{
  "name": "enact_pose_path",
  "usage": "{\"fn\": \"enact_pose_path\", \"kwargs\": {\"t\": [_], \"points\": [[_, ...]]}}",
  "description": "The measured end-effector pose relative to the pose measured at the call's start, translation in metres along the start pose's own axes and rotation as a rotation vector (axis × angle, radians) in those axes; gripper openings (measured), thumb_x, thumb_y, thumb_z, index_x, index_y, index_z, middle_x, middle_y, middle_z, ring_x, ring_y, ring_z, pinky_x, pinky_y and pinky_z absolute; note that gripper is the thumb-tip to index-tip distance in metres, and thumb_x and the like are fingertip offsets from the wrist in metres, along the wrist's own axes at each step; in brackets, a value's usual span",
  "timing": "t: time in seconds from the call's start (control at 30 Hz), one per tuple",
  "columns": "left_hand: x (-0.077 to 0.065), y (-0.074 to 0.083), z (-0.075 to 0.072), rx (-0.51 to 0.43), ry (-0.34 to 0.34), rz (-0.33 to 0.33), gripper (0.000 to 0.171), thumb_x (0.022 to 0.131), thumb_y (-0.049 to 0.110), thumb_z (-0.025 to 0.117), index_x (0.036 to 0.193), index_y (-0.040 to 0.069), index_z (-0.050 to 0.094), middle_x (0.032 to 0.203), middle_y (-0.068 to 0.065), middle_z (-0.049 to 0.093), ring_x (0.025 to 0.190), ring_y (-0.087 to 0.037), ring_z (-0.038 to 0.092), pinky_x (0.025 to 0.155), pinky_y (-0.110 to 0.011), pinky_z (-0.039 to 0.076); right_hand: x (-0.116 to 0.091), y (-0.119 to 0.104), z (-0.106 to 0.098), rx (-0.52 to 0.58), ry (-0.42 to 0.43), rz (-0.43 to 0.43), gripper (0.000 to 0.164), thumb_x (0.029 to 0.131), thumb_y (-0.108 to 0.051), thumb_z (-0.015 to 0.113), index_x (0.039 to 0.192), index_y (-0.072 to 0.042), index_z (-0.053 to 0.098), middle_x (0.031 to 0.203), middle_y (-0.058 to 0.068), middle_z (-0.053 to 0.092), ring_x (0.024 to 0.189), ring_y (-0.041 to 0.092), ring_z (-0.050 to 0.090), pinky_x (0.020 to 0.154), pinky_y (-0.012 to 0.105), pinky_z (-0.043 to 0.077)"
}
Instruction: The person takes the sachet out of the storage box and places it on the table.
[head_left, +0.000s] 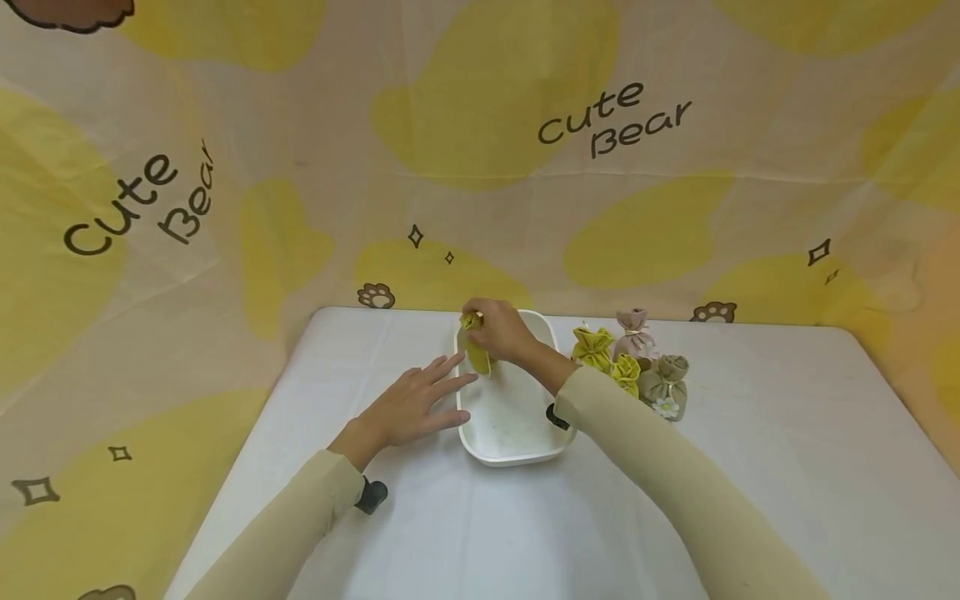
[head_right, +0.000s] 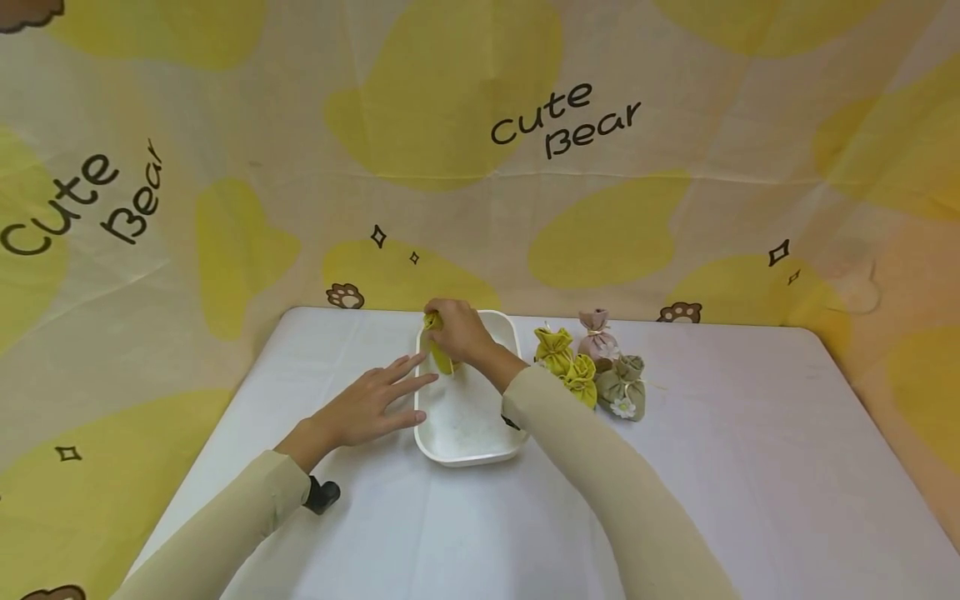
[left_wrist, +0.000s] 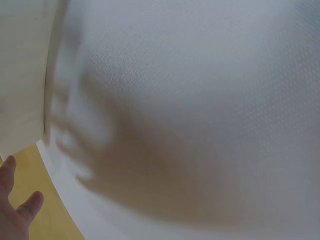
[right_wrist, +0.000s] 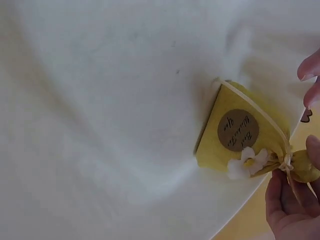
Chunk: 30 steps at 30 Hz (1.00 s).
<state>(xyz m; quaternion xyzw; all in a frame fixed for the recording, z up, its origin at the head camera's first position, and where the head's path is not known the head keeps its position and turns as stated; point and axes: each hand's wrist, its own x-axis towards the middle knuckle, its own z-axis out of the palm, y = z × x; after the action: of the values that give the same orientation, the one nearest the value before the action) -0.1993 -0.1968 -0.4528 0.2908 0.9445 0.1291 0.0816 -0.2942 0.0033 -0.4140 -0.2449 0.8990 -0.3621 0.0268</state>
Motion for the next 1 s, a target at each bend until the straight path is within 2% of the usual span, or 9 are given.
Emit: {"fn": "enact_pose_path", "kwargs": {"t": [0.33, 0.57, 0.73, 1.0], "points": [[0.001, 0.002, -0.004, -0.004, -0.005, 0.002, 0.068, 0.096, 0.071, 0.038, 0.155, 0.036, 0.036, 0.167, 0.006, 0.012, 0.152, -0.026, 0.016, 0.116, -0.057, 0.024, -0.01, 0.005, -0.022, 0.077, 0.059, -0.01, 0.029, 0.091, -0.008, 0.073, 0.118, 0.002, 0.07, 0.113, 0.013, 0.071, 0.095, 0.023, 0.067, 0.081, 0.028, 0.057], [0.002, -0.001, -0.002, -0.002, 0.012, 0.014, 0.068, 0.096, 0.071, 0.039, 0.154, 0.036, 0.037, 0.167, 0.004, 0.013, 0.152, -0.028, 0.017, 0.115, -0.058, 0.025, -0.019, -0.003, -0.047, 0.092, 0.083, -0.106, 0.027, 0.089, -0.007, 0.074, 0.115, 0.002, 0.071, 0.111, 0.013, 0.072, 0.091, 0.024, 0.068, 0.08, 0.031, 0.057], [0.001, -0.003, -0.001, -0.001, 0.022, 0.013, 0.067, 0.096, 0.07, 0.04, 0.154, 0.036, 0.038, 0.166, 0.004, 0.014, 0.151, -0.028, 0.017, 0.115, -0.058, 0.025, -0.031, -0.007, -0.065, 0.107, 0.079, -0.159, 0.027, 0.089, -0.006, 0.074, 0.115, 0.002, 0.071, 0.114, 0.014, 0.071, 0.094, 0.025, 0.069, 0.085, 0.033, 0.057], [0.002, -0.001, -0.002, -0.012, 0.013, 0.018, 0.068, 0.095, 0.071, 0.04, 0.154, 0.036, 0.037, 0.166, 0.005, 0.013, 0.152, -0.028, 0.016, 0.116, -0.059, 0.023, -0.062, -0.001, -0.089, 0.1, 0.078, -0.168, 0.026, 0.089, -0.006, 0.074, 0.115, -0.001, 0.071, 0.114, 0.011, 0.071, 0.095, 0.024, 0.07, 0.086, 0.034, 0.057]]}}
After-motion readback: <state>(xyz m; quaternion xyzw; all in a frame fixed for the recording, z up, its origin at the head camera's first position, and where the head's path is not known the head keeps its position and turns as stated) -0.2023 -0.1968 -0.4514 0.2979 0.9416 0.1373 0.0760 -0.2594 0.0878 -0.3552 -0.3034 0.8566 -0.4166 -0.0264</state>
